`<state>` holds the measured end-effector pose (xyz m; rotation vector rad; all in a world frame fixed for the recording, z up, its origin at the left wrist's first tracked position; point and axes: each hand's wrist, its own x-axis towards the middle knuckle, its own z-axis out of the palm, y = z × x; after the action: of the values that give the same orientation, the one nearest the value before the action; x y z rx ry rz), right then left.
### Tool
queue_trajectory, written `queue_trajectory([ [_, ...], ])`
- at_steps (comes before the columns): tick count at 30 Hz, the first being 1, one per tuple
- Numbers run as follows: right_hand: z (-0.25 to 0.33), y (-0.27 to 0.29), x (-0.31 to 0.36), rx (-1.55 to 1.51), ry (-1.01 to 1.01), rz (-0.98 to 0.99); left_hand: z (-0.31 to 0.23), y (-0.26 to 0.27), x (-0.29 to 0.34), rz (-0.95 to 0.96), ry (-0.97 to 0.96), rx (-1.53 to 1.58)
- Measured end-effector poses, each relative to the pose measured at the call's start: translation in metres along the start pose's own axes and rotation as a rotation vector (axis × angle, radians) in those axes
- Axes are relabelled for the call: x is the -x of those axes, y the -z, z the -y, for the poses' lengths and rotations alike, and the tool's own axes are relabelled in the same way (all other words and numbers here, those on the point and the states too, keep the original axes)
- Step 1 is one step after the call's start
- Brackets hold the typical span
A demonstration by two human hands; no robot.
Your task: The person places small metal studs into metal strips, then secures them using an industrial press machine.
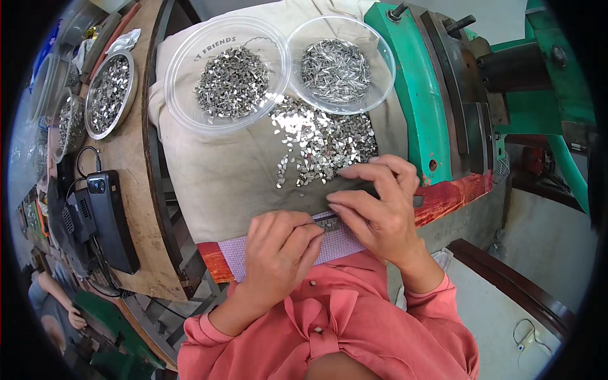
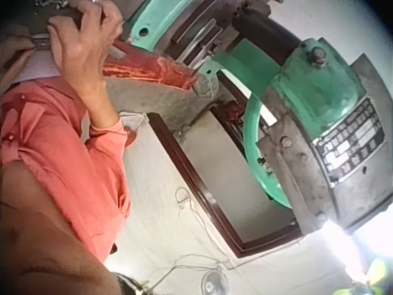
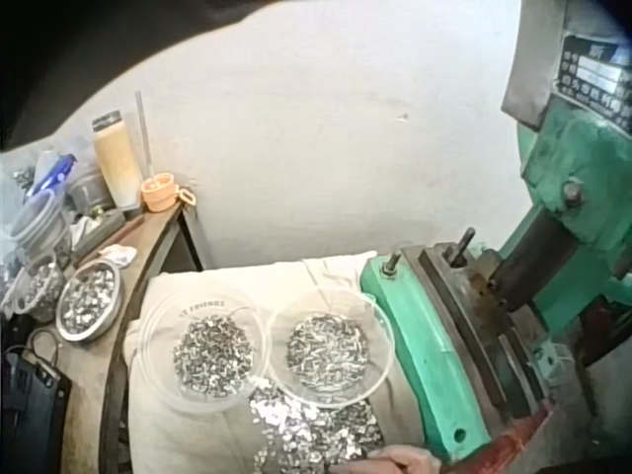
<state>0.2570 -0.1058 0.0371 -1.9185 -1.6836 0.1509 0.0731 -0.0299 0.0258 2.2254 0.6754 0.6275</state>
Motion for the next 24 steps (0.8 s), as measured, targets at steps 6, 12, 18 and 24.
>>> queue_trajectory([
  [6, 0.002, -0.020, -0.020, -0.029, 0.116, 0.031, 0.003, -0.011, 0.000, -0.009, -0.057, -0.069],
  [12, -0.001, -0.020, -0.032, 0.057, 0.269, 0.128, 0.006, 0.004, 0.009, -0.014, 0.015, -0.065],
  [18, -0.002, -0.015, -0.037, 0.053, 0.296, 0.153, 0.014, 0.017, 0.016, 0.000, 0.016, -0.092],
  [24, -0.002, -0.013, -0.037, 0.071, 0.232, 0.128, 0.015, 0.018, 0.015, -0.005, -0.006, -0.114],
])
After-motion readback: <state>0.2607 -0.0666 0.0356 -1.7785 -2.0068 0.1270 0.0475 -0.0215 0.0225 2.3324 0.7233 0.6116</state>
